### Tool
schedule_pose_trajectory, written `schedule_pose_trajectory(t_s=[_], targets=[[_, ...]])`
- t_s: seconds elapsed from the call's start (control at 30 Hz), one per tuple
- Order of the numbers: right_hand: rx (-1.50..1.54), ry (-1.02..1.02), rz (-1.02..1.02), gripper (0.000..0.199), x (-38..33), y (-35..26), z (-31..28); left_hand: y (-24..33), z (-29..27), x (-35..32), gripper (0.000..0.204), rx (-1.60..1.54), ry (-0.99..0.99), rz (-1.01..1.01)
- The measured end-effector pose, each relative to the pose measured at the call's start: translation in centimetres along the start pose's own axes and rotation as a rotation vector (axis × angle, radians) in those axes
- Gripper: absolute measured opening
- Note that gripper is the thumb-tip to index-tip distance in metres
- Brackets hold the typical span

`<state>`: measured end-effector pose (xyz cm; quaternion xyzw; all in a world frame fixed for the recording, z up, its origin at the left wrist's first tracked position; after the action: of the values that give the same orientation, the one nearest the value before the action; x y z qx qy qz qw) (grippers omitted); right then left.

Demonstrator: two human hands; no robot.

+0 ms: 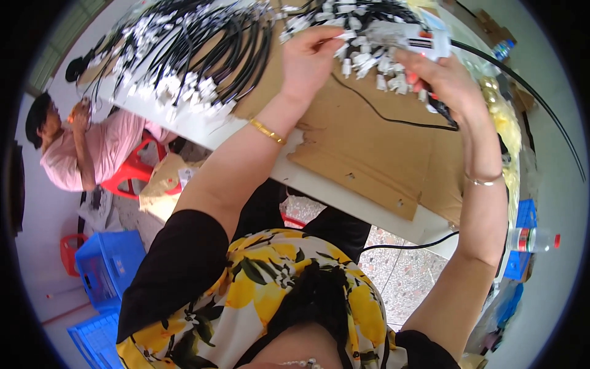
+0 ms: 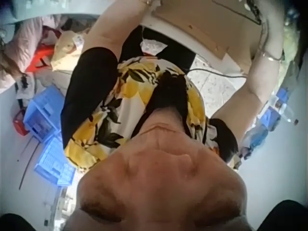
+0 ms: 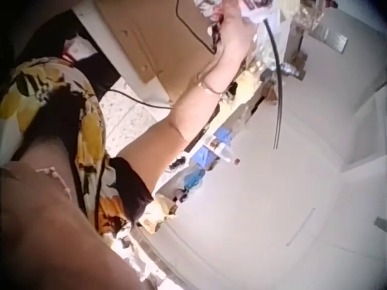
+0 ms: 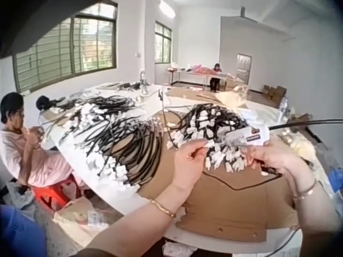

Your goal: Using a hot glue gun to attach white plastic components to bundles of wires.

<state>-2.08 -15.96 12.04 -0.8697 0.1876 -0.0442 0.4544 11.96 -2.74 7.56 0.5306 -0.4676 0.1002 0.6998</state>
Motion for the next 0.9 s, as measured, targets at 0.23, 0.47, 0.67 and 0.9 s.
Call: schedule_pose_trajectory(t_s=[0.23, 0.47, 0.67, 0.9], targets=[[0.024, -0.086, -0.036, 0.027, 1.1, 1.3, 0.5, 1.9, -0.7, -0.4, 0.012, 0.152, 0.055, 0.142], [0.092, -0.054, -0.03, 0.026, 0.8, 2.4, -0.2, 4.9, -0.3, -0.9, 0.012, 0.336, 0.058, 0.346], [0.046, -0.046, -0.088, 0.027, -0.7, -0.1, -0.5, 7.8, -1.0, -1.0, 0.014, 0.305, 0.128, 0.452], [-0.106, 0.023, -0.118, 0.027, -2.9, -4.1, 0.3, 11.8, -5.1, -2.4, 0.019, 0.235, 0.242, 0.442]])
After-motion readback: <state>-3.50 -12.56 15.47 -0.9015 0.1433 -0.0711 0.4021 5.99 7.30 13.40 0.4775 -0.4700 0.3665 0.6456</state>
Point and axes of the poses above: each hand's wrist, its own x-axis towards the middle knuckle, its own z-axis out of the palm, y = z × x, the point moved 10 cm from there along x, towards the middle knuckle, and after that the axes turned 12 degrees about -y, right-handed, at the moved point
